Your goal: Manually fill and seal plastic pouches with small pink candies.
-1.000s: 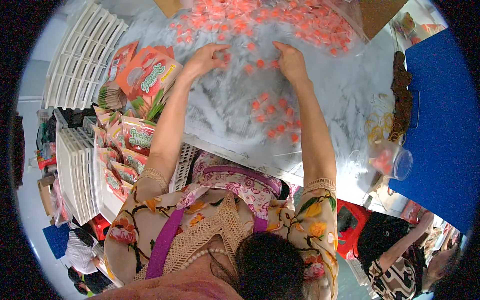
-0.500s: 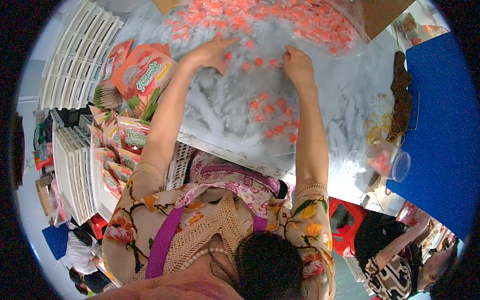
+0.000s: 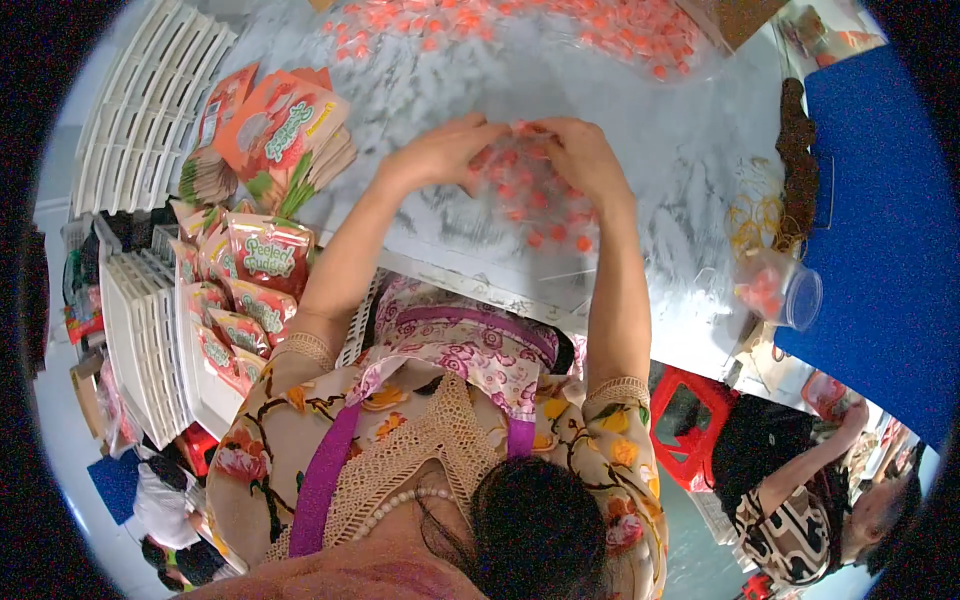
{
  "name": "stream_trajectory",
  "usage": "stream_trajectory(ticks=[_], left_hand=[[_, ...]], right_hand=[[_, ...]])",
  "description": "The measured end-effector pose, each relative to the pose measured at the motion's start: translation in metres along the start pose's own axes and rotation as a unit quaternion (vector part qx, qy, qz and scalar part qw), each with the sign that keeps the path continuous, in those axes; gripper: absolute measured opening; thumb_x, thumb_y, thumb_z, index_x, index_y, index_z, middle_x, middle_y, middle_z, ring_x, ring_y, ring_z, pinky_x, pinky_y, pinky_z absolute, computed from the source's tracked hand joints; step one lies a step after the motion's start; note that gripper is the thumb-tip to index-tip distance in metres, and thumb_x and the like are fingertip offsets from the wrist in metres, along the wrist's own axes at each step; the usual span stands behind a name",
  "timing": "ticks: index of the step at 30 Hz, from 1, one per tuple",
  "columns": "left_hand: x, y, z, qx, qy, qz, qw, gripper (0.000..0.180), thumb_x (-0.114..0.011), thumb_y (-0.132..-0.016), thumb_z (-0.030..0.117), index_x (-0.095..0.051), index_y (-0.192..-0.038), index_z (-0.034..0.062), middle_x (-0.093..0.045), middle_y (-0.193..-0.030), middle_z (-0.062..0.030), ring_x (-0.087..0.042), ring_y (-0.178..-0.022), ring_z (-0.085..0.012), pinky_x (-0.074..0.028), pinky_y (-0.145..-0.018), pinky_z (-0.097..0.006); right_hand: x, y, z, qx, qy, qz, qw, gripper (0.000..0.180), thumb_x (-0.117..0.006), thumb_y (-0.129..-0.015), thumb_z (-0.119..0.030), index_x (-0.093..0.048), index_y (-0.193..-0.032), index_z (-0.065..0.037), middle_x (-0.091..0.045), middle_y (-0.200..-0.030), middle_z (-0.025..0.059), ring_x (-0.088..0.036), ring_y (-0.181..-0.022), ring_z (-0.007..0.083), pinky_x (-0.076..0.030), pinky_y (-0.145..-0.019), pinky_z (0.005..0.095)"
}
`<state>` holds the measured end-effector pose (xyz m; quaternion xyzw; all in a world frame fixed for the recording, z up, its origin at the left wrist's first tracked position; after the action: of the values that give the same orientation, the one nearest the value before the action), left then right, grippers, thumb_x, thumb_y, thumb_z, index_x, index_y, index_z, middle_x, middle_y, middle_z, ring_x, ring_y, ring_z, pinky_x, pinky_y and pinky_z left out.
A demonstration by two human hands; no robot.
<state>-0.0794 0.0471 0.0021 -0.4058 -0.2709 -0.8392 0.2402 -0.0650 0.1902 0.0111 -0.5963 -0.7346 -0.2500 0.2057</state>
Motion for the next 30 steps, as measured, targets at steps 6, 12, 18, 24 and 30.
stream_trajectory(ticks=[6,12,18,24,30], left_hand=[[0.051,0.065,-0.027,0.0,-0.068,0.22,0.973,0.066,-0.073,-0.072,0.014,-0.047,-0.133,0.0106,-0.055,-0.119,-0.02,-0.051,-0.11,-0.0387,-0.043,-0.093,-0.045],[0.102,0.184,-0.112,0.268,-0.234,0.308,0.882,0.045,-0.07,-0.074,0.013,-0.059,-0.117,0.0046,-0.061,-0.106,-0.0182,-0.056,-0.105,-0.0369,-0.047,-0.088,-0.045],[0.081,0.185,-0.133,0.227,-0.229,0.273,0.906,0.036,-0.066,-0.077,0.01,-0.064,-0.112,0.0049,-0.064,-0.088,-0.0192,-0.062,-0.085,-0.039,-0.051,-0.074,-0.045],[0.099,0.201,-0.128,0.228,-0.189,0.364,0.883,0.012,-0.065,-0.076,0.011,-0.072,-0.084,0.0074,-0.067,-0.075,-0.0158,-0.065,-0.069,-0.0352,-0.054,-0.067,-0.042],[0.107,0.211,-0.107,0.251,-0.061,0.406,0.876,0.013,-0.075,-0.069,0.018,-0.073,-0.073,0.0061,-0.067,-0.065,-0.0108,-0.064,-0.058,-0.0222,-0.052,-0.06,-0.035]], right_hand=[[0.019,0.027,0.035,0.027,0.043,0.062,0.997,0.032,-0.057,-0.087,-0.008,-0.063,-0.117,-0.002,-0.069,-0.103,0.0128,-0.065,-0.086,0.0199,-0.05,-0.076,0.0302],[0.013,0.03,0.0,0.076,0.063,0.142,0.985,0.03,-0.061,-0.086,-0.007,-0.064,-0.115,-0.003,-0.068,-0.1,0.0109,-0.062,-0.082,0.0172,-0.049,-0.074,0.0286],[-0.01,0.025,-0.037,0.109,-0.017,0.166,0.98,0.025,-0.061,-0.086,-0.002,-0.067,-0.11,-0.004,-0.068,-0.097,0.0095,-0.061,-0.078,0.0147,-0.049,-0.071,0.0267],[-0.069,0.024,-0.115,0.217,-0.065,0.094,0.97,0.018,-0.061,-0.086,-0.002,-0.068,-0.103,-0.004,-0.069,-0.098,0.0113,-0.063,-0.073,0.018,-0.05,-0.07,0.0275],[-0.12,0.008,-0.194,0.394,0.001,0.134,0.909,0.029,-0.064,-0.079,-0.002,-0.066,-0.108,-0.006,-0.066,-0.108,0.0107,-0.064,-0.092,0.0276,-0.055,-0.075,0.0345]])
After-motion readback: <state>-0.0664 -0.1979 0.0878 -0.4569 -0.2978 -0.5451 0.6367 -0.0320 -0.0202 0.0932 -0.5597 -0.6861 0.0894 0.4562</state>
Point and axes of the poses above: each hand's wrist, its own y-axis away from the middle knuckle, its own x-axis out of the back of the hand, z = x × y, the point moved 8 cm from there along -y, towards the middle knuckle
